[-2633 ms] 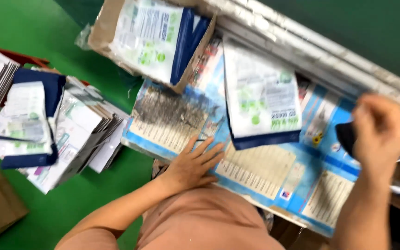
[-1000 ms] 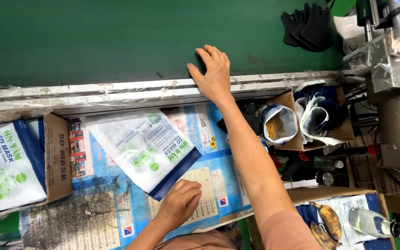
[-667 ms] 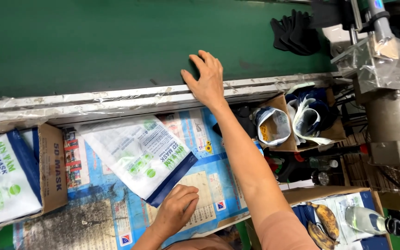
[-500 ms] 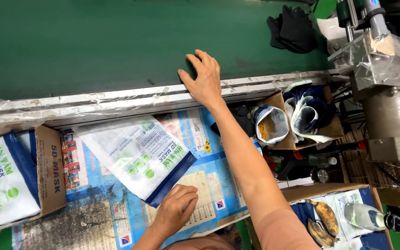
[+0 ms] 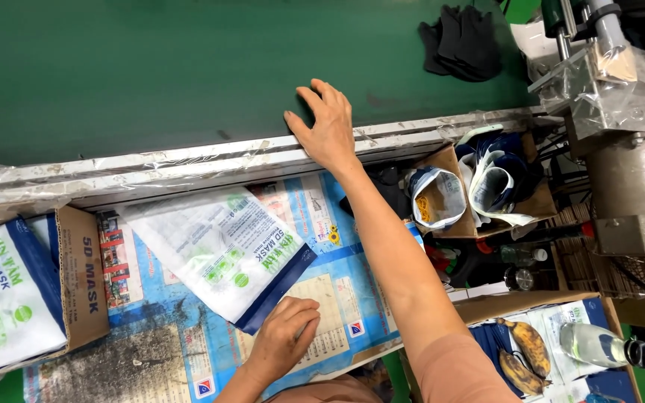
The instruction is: Manually packing protective face masks into individual blue pouches and placing them on a moving conveyor belt.
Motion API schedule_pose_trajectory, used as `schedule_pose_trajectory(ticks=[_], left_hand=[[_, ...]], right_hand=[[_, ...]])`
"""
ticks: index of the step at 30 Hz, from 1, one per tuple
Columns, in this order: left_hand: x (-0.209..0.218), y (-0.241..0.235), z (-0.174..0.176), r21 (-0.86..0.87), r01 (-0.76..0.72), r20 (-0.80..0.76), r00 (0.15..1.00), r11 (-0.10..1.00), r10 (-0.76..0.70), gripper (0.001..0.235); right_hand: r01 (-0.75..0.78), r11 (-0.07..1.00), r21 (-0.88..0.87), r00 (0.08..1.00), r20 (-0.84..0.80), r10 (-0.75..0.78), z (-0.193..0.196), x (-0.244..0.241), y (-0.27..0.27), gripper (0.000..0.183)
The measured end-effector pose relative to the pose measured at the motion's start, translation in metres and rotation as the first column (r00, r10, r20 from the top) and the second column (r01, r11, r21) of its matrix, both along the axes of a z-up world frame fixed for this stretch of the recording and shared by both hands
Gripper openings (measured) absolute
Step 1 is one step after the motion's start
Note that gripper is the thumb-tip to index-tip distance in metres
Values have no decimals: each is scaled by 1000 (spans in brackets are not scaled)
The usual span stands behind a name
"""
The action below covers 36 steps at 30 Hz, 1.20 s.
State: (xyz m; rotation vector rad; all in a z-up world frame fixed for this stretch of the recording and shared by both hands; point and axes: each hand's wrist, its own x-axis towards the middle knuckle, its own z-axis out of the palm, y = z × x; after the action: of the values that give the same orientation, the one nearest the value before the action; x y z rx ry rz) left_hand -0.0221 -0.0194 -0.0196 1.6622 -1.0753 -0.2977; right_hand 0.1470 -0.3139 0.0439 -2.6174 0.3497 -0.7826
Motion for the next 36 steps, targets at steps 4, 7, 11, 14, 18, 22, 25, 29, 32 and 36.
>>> schedule_pose_trajectory(ticks=[4,7,11,14,18,22,25,29,32,36], left_hand=[[0,-1,0,3,-1,-12,1000,1000,1,12],[0,0,0,0,-2,-18,1000,1000,2,12],[1,0,1,-11,-6,-13,1000,1000,6,12],[3,-1,1,-37,-7,9,1000,999,8,13],[2,-1,-3,-36,-17,3,1000,999,17,12],[1,-5,-21,-2,-3,-78,997,1000,3,12],[2,-4,-26,23,23,-123,992,999,-20,12],[5,-5,-13,26,26,-128,992,999,-22,13],[7,-8,-18,-17,-14,-72,997,1000,13,13],[1,3,-23,-112,-28,-82,996,993,19,23]], right_hand=[[-6,1000,12,1000,-4,6,1,0,0,49],[0,1000,-10,1000,0,0,-3,1,-1,49],[-26,998,-55,1000,2,26,-3,1,-2,49],[-45,988,-147,999,-17,43,6,8,-13,59],[62,935,-350,951,-264,-162,37,33,-61,95],[293,919,-263,838,-392,-380,63,39,-129,103],[358,932,-52,798,-501,-335,44,42,-174,99],[240,941,-237,862,-393,-319,10,35,-192,58],[147,893,-425,906,-305,-294,20,28,-192,36],[-185,960,212,972,-104,211,57,-26,-119,44]])
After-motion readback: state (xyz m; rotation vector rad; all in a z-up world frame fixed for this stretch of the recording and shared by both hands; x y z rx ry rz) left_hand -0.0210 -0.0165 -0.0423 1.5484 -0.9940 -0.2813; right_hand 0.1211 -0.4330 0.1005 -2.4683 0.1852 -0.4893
